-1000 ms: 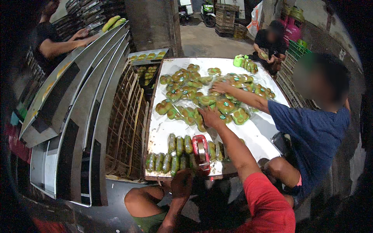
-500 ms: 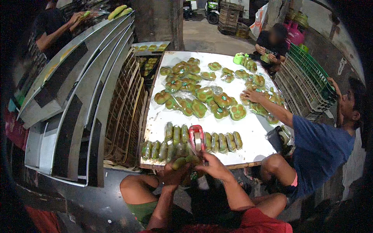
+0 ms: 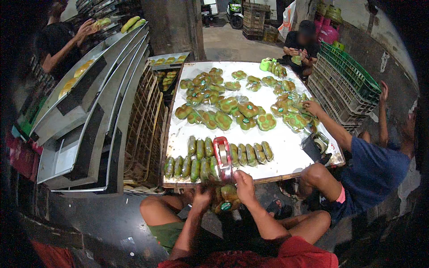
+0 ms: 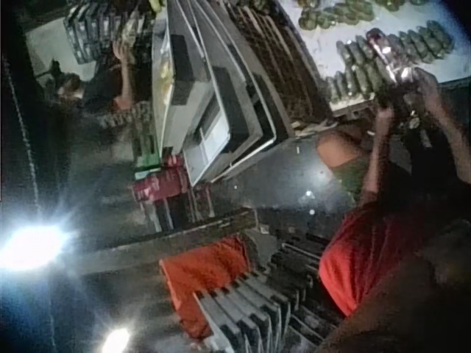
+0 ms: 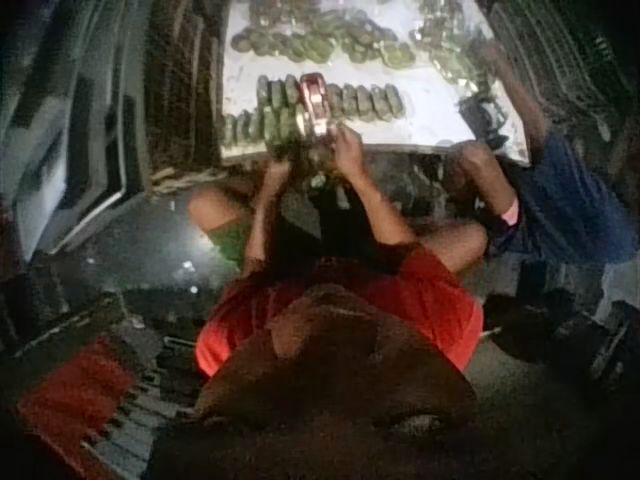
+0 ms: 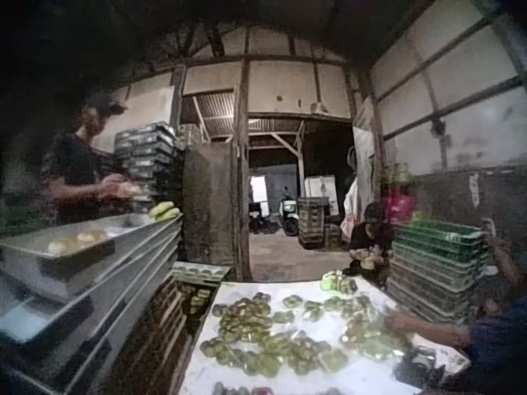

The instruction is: The person sits on the floor and wraps individual mangoes in plastic film using a handheld dispenser. They place each wrapped mango onto a white table where other wrapped mangoes are already arranged. Other workers are visible in the background performing similar tasks.

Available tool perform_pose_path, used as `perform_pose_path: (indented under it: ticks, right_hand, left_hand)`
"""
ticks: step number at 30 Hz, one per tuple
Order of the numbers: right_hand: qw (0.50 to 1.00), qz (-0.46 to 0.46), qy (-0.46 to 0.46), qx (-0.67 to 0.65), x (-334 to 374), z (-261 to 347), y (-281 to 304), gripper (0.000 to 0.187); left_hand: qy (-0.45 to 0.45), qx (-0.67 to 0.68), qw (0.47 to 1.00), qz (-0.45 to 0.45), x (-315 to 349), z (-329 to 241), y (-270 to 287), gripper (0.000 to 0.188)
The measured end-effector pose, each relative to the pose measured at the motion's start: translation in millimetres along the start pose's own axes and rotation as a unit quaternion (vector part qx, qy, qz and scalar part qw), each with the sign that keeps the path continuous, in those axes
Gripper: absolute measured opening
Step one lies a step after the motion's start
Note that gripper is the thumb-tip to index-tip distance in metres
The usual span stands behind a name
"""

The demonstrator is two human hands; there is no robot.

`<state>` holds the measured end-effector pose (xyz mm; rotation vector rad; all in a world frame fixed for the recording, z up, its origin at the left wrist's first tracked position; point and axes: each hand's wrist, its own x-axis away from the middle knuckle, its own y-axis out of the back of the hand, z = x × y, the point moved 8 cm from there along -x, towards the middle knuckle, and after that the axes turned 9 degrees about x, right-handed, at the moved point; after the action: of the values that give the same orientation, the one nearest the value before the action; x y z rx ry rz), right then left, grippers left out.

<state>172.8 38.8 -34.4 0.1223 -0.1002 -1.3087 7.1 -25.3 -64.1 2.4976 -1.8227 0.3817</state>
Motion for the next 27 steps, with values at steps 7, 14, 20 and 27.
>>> perform_pose_path:
  ticks: [7,14,20,27]
  right_hand:
    - [0.993,0.038,0.112,0.022,-1.1,-25.5,-9.2,0.017]
    - [0.979,-0.004,0.196,0.053,15.8,36.9,-8.6,0.013]
    - [0.997,0.025,0.062,-0.043,1.8,-7.2,-6.4,0.008]
    - [0.996,0.001,0.017,-0.082,-3.2,-7.4,-2.5,0.015]
  left_hand:
    - [-0.110,-0.049,0.987,0.105,14.4,-45.7,-12.2,0.037]
    - [-0.083,-0.148,0.985,0.027,-10.3,-38.3,3.1,0.030]
    - [0.025,0.280,0.956,0.090,-2.5,-47.2,-32.2,0.030]
    - [-0.291,-0.148,0.944,0.057,8.4,-53.0,-17.4,0.018]
